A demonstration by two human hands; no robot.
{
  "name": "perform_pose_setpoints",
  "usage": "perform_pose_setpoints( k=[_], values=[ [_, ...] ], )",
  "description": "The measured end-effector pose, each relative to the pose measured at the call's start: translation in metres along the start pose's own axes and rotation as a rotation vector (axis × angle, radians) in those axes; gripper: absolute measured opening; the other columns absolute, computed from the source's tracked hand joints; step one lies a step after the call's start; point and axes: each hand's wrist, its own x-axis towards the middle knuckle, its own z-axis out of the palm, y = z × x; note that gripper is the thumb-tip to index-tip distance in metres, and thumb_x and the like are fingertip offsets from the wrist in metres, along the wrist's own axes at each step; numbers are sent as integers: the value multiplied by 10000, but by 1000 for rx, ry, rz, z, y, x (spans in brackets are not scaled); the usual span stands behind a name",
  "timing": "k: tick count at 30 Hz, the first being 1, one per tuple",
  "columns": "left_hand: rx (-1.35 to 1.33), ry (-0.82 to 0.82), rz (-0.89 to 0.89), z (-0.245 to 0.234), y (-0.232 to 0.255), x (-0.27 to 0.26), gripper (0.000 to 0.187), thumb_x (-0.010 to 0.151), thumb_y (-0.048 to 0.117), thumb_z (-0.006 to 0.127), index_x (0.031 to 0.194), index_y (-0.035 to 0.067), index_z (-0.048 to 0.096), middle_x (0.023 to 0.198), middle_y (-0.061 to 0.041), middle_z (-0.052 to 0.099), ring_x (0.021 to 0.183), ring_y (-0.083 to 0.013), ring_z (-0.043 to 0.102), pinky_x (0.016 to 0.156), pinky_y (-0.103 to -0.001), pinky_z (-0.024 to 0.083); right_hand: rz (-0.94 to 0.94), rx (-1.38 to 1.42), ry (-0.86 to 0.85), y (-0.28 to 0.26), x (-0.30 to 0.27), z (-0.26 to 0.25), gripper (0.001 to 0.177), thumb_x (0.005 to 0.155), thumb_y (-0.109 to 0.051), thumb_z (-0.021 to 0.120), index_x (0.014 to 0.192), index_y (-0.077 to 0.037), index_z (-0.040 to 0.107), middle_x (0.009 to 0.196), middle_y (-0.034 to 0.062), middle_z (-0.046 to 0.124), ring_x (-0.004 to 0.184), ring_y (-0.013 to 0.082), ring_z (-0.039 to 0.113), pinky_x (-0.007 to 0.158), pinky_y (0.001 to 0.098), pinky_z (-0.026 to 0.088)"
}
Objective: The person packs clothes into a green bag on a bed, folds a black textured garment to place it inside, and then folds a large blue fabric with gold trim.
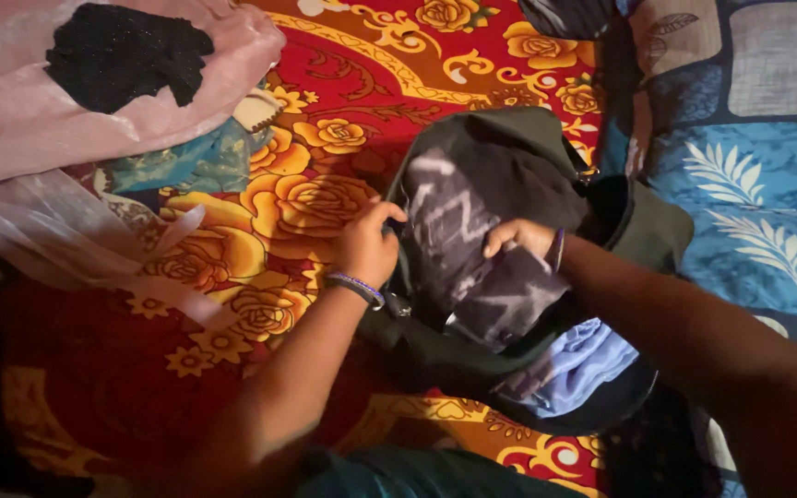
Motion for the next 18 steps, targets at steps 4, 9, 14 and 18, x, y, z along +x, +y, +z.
perform_pose_setpoints(
  k=[4,9,14,18],
  values=[
    [-57,-39,-85,-8,20,-1,286,752,-89,602,938,112,682,1139,-147,704,1080,-381,668,909,-429,537,178,175,15,21,11,38,133,900,-94,808,984,4,775,910,59,711,873,138,643,801,339,517],
    [-33,-136,-38,-17,46,2,288,749,-113,557,920,80,686,1115,-159,675,1016,-404,662,844,-449,530,33,202,-93,33,24,55,97,904,-93,759,969,-21,764,958,74,729,926,172,677,865,339,534],
    [-49,-110,-14,-26,46,7,293,745,-111,559,934,68,692,1136,-158,679,1030,-408,664,875,-444,540,-251,-82,-177,57,52,83,140,875,-94,727,994,-37,774,1044,65,747,1018,180,683,942,335,514],
    [-74,-133,-74,-36,52,13,276,763,-85,571,960,67,691,1251,-152,677,1067,-409,674,874,-430,559,-78,-145,-163,76,66,107,134,870,-115,710,969,-60,782,1009,65,756,996,177,695,924,333,530]
  ],
)
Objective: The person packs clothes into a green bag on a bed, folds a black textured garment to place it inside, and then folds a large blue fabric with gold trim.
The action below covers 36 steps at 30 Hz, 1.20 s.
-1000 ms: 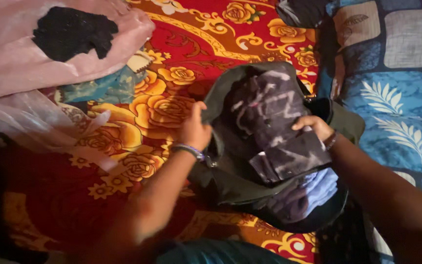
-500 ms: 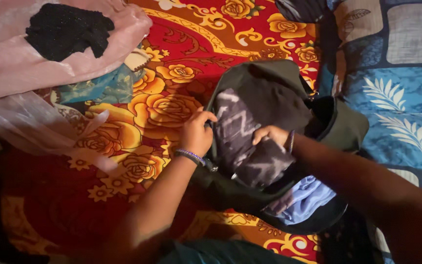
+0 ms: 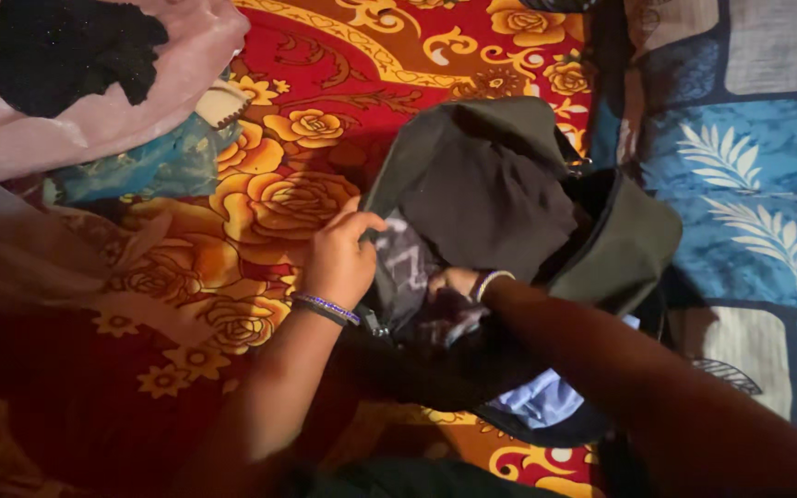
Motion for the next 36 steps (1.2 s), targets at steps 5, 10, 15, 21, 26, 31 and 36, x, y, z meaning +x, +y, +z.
perform_pose_setpoints(
  k=[5,10,15,21,26,31,36],
  values=[
    [893,314,357,13,44,-20,257,804,194,659,1061,191,668,1358,-195,612,1187,-445,621,964,-511,488,121,61,29,-1,-2,8,190,910,-189,656,1022,-101,781,1053,74,759,1021,183,685,933,342,523],
    [234,-606,132,78,32,-92,297,1063,200,470,1328,127,582,1464,-82,590,1333,-303,586,1142,-412,437,473,144,207,-45,-16,11,266,940,-247,595,1111,-119,754,1141,116,741,1069,222,663,952,375,506],
    [322,-615,-317,142,-28,-115,620,1015,128,314,1608,1,183,1705,-196,134,1436,-389,327,1171,-417,267,595,-743,123,-119,-30,24,328,939,-249,621,1149,-22,730,1152,252,713,1062,351,674,927,447,523],
    [833,-1106,-343,114,9,-87,708,1022,554,367,1532,64,392,1733,-152,-6,1595,-265,-87,1249,-407,-73,434,-920,470,-175,-78,75,548,995,-202,493,1531,-101,438,1333,293,574,973,418,709,790,479,582],
    [1081,-1112,-202,48,52,-70,781,1001,656,418,1443,23,538,1723,-161,70,1599,-254,-80,1205,-552,-141,5,-1246,488,-207,-71,87,694,884,-355,618,1477,-128,339,1639,224,332,1456,424,491,1160,470,452],
    [1082,-1034,-280,23,64,-54,840,911,700,513,1396,16,563,1708,-70,88,1565,-160,-58,1096,-738,-184,422,-1006,-184,-235,-48,73,929,881,-565,684,1587,-351,121,1686,191,-60,1537,419,-63,1205,604,136],
    [1025,-1017,-386,12,63,-57,898,845,727,599,1388,13,565,1724,-33,71,1568,-119,-57,1098,-754,-162,246,-1119,-113,-135,-36,74,777,945,-345,562,1617,-384,173,1690,259,8,1551,468,48,1188,572,192]
  ],
)
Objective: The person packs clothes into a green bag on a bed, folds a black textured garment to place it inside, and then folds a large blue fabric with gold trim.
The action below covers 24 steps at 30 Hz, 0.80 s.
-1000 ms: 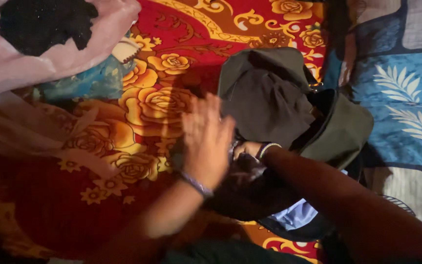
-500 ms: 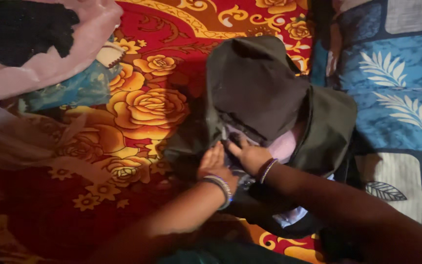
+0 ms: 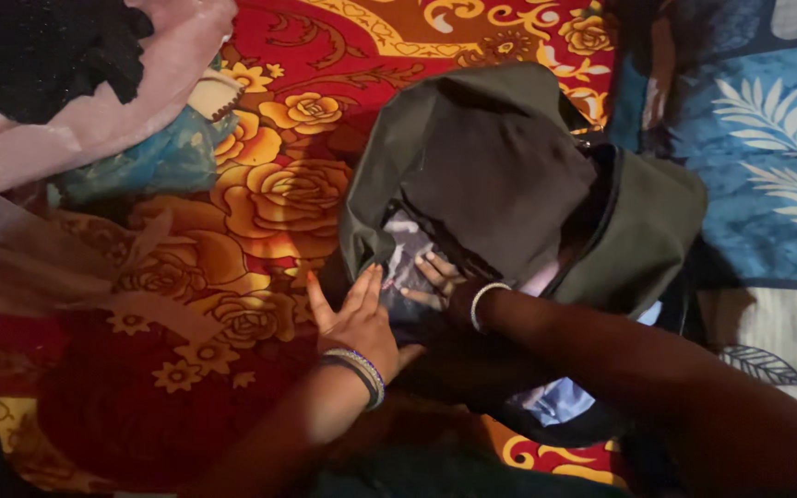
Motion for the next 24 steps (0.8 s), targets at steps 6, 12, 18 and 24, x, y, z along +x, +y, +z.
perform_pose_setpoints(
  k=[6,12,18,24],
  values=[
    [36,-62,35,5,1,3,930,864,762,565,1399,1,548,1740,-52,14,1581,-132,-102,1089,-772,-179,-61,-218,80,24,36,51,640,1003,-299,371,1619,-350,204,1646,321,124,1517,486,176,1209,596,145],
    [146,55,111,8,3,9,906,888,719,553,1417,-15,500,1707,-79,9,1552,-177,-116,1042,-822,-187,-13,-143,-84,-7,22,-21,630,1002,-371,378,1607,-333,208,1660,283,112,1522,472,166,1213,626,126],
    [43,-23,110,19,2,11,903,890,684,567,1437,-32,503,1717,-93,57,1578,-186,-72,1089,-762,-164,41,-179,55,-16,50,-24,659,989,-420,411,1610,-336,205,1669,265,63,1525,485,128,1199,654,122],
    [74,282,147,59,-3,29,471,975,288,521,1347,7,588,1709,-89,161,1565,-191,15,1085,-820,-129,59,-260,102,6,82,-2,693,977,-468,444,1613,-339,202,1678,247,14,1528,497,91,1185,682,119]
  ],
)
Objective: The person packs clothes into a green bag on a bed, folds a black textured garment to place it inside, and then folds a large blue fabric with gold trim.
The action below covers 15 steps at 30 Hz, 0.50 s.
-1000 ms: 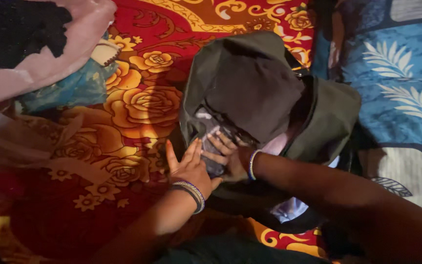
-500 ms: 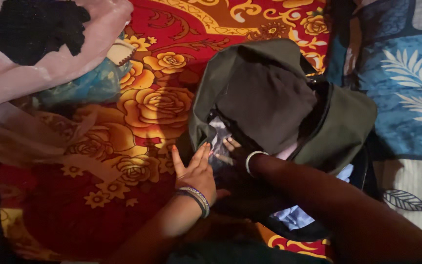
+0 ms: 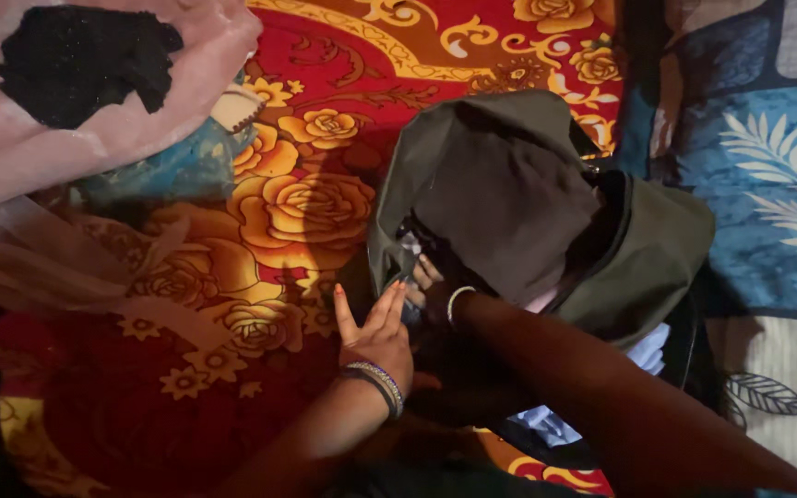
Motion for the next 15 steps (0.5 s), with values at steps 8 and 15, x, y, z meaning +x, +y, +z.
perform_pose_setpoints(
  k=[8,15],
  values=[
    [-41,-222,4,-41,3,-4,1015,827,764,578,1443,-36,478,1699,-104,82,1560,-200,-53,1062,-783,-174,-36,93,-180,-12,-40,-14,743,960,-533,487,1617,-342,198,1691,223,-51,1532,514,41,1167,719,114],
    [-20,-181,-9,-48,12,-7,947,835,740,591,1450,24,501,1719,-75,84,1577,-179,-40,1078,-806,-178,-89,164,-263,-26,-81,20,754,957,-567,492,1624,-386,188,1694,224,-68,1517,535,48,1157,760,98]
  ],
)
